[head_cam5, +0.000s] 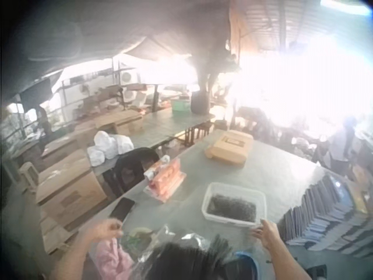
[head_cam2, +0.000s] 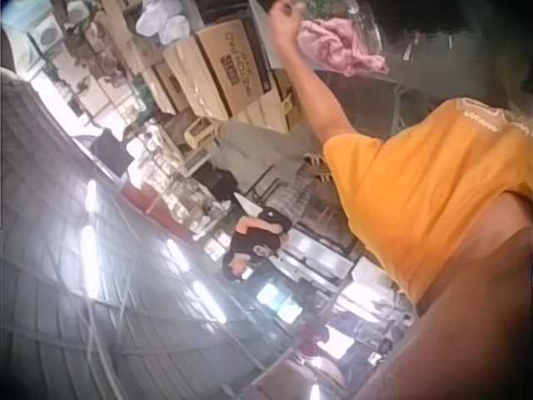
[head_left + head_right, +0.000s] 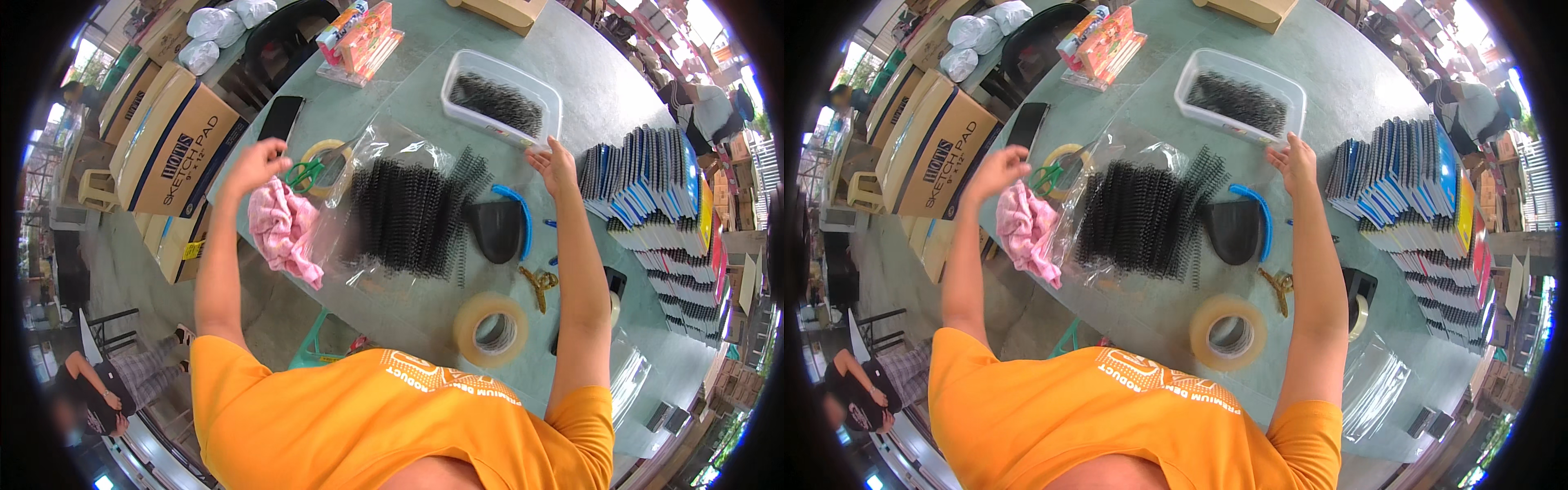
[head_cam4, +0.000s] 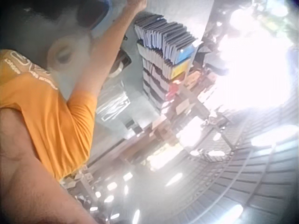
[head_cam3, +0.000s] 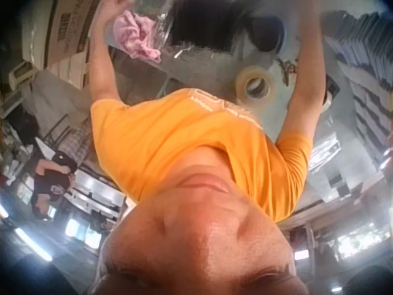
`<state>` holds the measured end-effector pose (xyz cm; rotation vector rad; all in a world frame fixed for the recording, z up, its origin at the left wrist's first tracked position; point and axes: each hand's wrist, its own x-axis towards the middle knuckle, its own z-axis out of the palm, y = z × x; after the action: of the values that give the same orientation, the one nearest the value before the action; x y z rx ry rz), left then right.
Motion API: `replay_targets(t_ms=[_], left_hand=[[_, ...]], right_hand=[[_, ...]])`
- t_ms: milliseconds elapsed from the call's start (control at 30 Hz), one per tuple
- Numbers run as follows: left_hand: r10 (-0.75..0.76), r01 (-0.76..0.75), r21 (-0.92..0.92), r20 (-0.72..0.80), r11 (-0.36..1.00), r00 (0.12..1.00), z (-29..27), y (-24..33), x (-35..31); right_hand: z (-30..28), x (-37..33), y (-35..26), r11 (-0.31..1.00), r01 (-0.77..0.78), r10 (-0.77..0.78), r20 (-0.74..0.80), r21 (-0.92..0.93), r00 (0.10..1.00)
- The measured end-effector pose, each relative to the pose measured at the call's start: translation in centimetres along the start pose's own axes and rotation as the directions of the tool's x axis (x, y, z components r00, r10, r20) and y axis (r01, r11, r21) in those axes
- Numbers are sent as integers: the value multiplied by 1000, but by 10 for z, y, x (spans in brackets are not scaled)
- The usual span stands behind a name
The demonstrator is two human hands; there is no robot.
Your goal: The person selects several colorful notebooks from stacks on a table and places them into a clear plastic bag. They then use tape to seal the bag and move the packaged set to a separate area of the table.
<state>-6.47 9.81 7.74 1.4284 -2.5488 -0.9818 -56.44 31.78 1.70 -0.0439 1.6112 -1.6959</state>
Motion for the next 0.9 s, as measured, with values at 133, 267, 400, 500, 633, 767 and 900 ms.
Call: replay_targets(t_ms=[133, 267, 400, 500, 633, 767, 900], left_hand=[[-64, 132, 172, -351, 976, 934, 49, -15, -85], [-271, 281, -48, -453, 959, 849, 123, -72, -117], [-172, 61, -220, -530, 974, 830, 133, -51, -71], [-209, -101, -566, -456, 819, 865, 127, -43, -58], [-460, -147, -694, -605, 705, 650, 102, -25, -98], [-332, -359, -580, -763, 732, 555, 90, 23, -158], [-191, -496, -546, -779, 675, 597, 76, 101, -210]], right_hand=[[-13, -57, -6, 955, 121, -131, -20, -271, 991], [-39, -115, -20, 871, 315, -283, 141, -378, 949], [-49, -182, -50, 794, 484, -408, 268, -368, 873], [-86, -242, -67, 707, 610, -517, 326, -358, 791], [-173, -322, -57, 683, 636, -593, 236, -358, 770], [-264, -343, -31, 700, 534, -583, 52, -473, 810], [-259, -353, -19, 673, 585, -554, 216, -454, 804]])
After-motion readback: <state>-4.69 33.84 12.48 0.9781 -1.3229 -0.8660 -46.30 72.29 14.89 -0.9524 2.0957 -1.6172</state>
